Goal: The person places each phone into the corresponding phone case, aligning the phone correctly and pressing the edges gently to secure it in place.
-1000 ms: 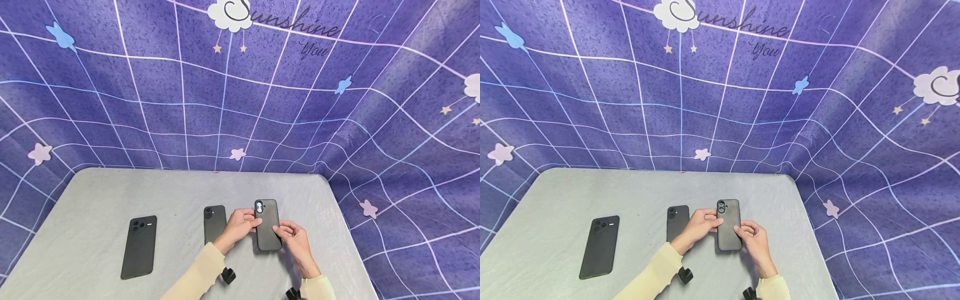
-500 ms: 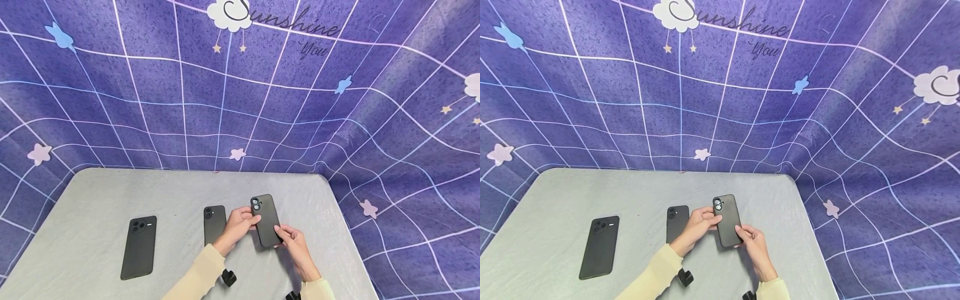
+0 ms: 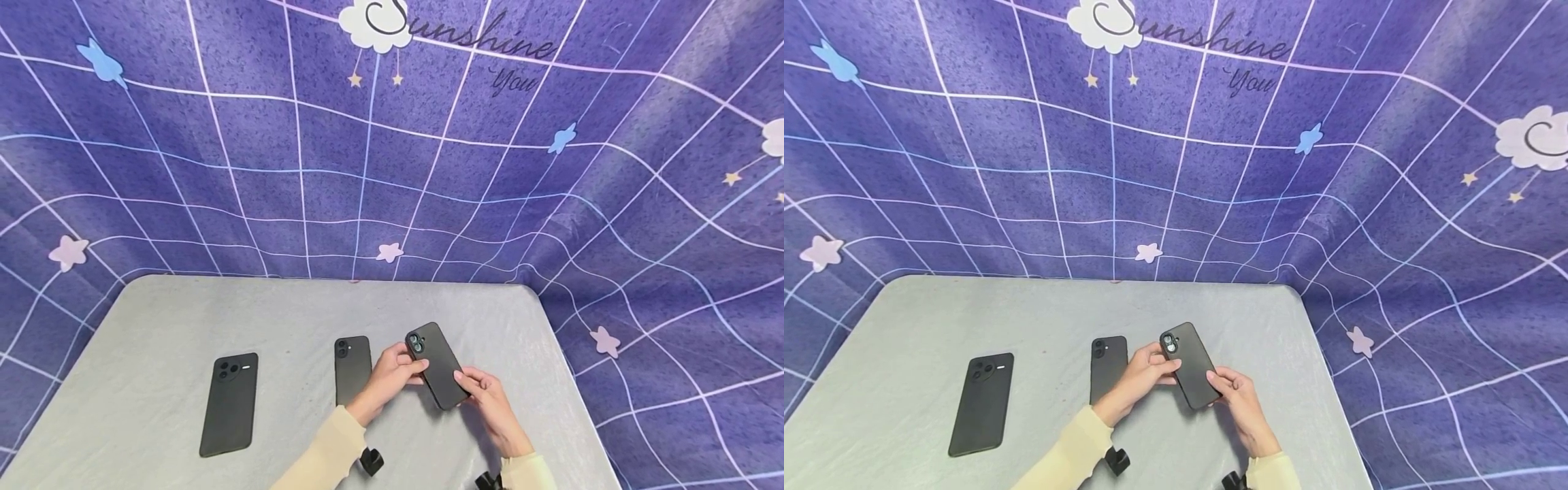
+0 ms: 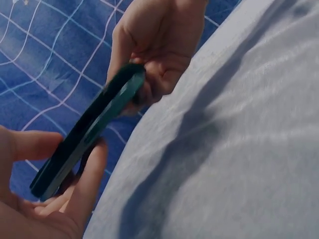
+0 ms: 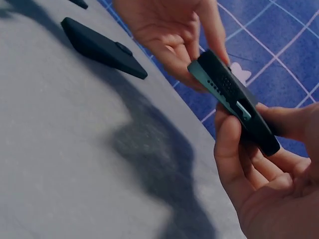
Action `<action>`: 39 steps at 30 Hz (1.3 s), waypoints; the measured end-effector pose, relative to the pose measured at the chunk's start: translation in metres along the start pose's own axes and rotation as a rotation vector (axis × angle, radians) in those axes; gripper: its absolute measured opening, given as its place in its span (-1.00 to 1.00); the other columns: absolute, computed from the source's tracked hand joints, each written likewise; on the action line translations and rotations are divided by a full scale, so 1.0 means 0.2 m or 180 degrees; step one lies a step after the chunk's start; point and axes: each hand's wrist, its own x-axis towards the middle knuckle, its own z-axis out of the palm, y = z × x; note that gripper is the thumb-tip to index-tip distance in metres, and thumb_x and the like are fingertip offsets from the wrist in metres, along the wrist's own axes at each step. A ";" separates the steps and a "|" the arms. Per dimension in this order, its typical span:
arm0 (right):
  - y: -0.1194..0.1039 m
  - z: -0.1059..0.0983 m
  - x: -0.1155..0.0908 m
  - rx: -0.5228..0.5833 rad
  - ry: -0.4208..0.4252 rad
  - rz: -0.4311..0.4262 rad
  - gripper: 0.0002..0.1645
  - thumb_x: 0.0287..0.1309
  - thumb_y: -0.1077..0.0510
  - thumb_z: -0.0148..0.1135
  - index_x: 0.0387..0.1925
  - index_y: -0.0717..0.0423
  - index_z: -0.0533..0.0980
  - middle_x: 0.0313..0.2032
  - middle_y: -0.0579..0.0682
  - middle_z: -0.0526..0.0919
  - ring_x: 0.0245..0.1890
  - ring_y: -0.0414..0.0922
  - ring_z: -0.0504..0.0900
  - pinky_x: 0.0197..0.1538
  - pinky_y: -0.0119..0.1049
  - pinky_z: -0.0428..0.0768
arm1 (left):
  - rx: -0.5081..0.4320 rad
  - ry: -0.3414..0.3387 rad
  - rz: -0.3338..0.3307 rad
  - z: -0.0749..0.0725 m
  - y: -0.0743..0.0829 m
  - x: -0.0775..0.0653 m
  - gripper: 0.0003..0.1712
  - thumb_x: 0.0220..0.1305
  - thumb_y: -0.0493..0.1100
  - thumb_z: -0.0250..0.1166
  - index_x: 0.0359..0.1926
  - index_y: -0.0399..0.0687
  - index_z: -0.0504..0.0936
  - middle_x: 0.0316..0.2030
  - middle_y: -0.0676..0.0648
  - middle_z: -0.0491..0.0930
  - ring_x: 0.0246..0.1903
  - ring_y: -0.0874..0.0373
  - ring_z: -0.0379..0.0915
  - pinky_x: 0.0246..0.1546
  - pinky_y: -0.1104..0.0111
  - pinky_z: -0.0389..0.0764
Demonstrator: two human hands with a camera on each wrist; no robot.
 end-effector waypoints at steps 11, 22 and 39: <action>-0.06 -0.16 0.04 -0.0181 -0.0736 -0.0023 -0.81 0.57 0.22 0.19 -0.03 0.17 0.70 -0.24 -0.13 0.83 -0.22 -0.25 0.79 -0.08 -0.37 0.72 | 0.0091 -0.0419 0.0009 -0.11 0.04 0.01 -0.65 0.54 -0.13 0.35 -0.01 -0.43 0.65 -0.28 -0.20 0.79 -0.29 0.07 0.77 -0.10 0.26 0.83; -0.09 -0.25 0.06 -0.0267 -0.1348 -0.0040 -0.70 0.58 0.28 0.12 0.12 0.41 0.63 -0.14 -0.05 0.85 -0.16 -0.20 0.81 -0.01 -0.33 0.75 | 0.0407 -0.0605 -0.0045 -0.12 0.07 0.03 -0.53 0.58 0.01 0.31 0.11 -0.38 0.69 -0.19 -0.23 0.79 -0.31 -0.02 0.81 -0.14 0.14 0.84; -0.14 -0.30 0.09 -0.0619 -0.1842 -0.0043 -0.65 0.57 0.30 0.12 0.05 0.64 0.53 -0.24 -0.06 0.82 -0.26 -0.21 0.79 -0.10 -0.35 0.75 | 0.0939 -0.0604 -0.0009 -0.08 0.04 0.04 -0.57 0.61 0.03 0.26 -0.29 -0.25 0.71 -0.44 -0.23 0.77 -0.57 0.17 0.69 -0.40 0.15 0.84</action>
